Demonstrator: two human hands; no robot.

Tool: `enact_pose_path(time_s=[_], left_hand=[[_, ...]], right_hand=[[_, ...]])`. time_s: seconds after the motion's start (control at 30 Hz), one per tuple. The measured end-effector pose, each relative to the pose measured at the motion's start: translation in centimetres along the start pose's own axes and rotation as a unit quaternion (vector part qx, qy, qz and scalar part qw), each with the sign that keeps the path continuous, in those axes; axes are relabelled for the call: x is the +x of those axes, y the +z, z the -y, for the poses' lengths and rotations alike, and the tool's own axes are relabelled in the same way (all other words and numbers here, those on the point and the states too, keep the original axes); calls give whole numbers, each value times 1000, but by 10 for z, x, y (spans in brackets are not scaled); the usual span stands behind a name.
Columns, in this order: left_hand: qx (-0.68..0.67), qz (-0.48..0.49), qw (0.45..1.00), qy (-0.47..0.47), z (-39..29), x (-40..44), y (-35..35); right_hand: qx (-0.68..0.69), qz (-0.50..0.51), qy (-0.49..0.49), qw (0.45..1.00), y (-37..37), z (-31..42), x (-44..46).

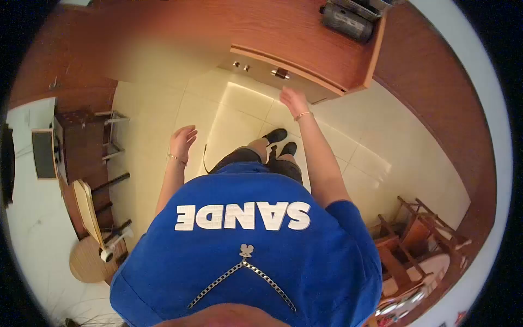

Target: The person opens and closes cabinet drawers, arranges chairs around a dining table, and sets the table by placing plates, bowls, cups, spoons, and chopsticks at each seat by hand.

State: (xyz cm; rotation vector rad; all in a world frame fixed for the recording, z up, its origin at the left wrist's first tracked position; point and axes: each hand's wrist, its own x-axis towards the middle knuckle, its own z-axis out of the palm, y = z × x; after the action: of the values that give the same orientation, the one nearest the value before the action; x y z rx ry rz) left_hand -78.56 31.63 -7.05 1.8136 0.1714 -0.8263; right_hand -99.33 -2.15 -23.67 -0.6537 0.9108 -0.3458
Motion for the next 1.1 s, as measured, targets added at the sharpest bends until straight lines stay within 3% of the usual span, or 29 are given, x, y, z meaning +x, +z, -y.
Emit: enact_pose_path(time_s=[0.1,0.2,0.33,0.53,0.7,0.73,0.9,1.1], left_hand=[[-46,-55,997,-20,35,-36,-39],[-94,-96,987,-86,63,-52,-70],[-114,-130,979,-105,79,-45,-112],[-93,-156,973,-144,71,27,-176],[-86,-136,979,-127,51,104,-230],[-82,-130,980,-127,44,116,-236],[-31,-79,989,-124,14,177,-242],[7,-26,993,-118,-37,230,-187]], right_hand=[[96,-17,53,994,25,-7,44],[236,-102,74,963,33,-24,85],[325,-170,9,930,42,-28,109],[331,-280,-68,899,77,-16,99],[297,-360,-73,881,84,-32,86],[318,-313,-93,890,77,-45,84],[353,-283,-145,880,69,-99,53],[323,-281,-76,901,78,-112,18]])
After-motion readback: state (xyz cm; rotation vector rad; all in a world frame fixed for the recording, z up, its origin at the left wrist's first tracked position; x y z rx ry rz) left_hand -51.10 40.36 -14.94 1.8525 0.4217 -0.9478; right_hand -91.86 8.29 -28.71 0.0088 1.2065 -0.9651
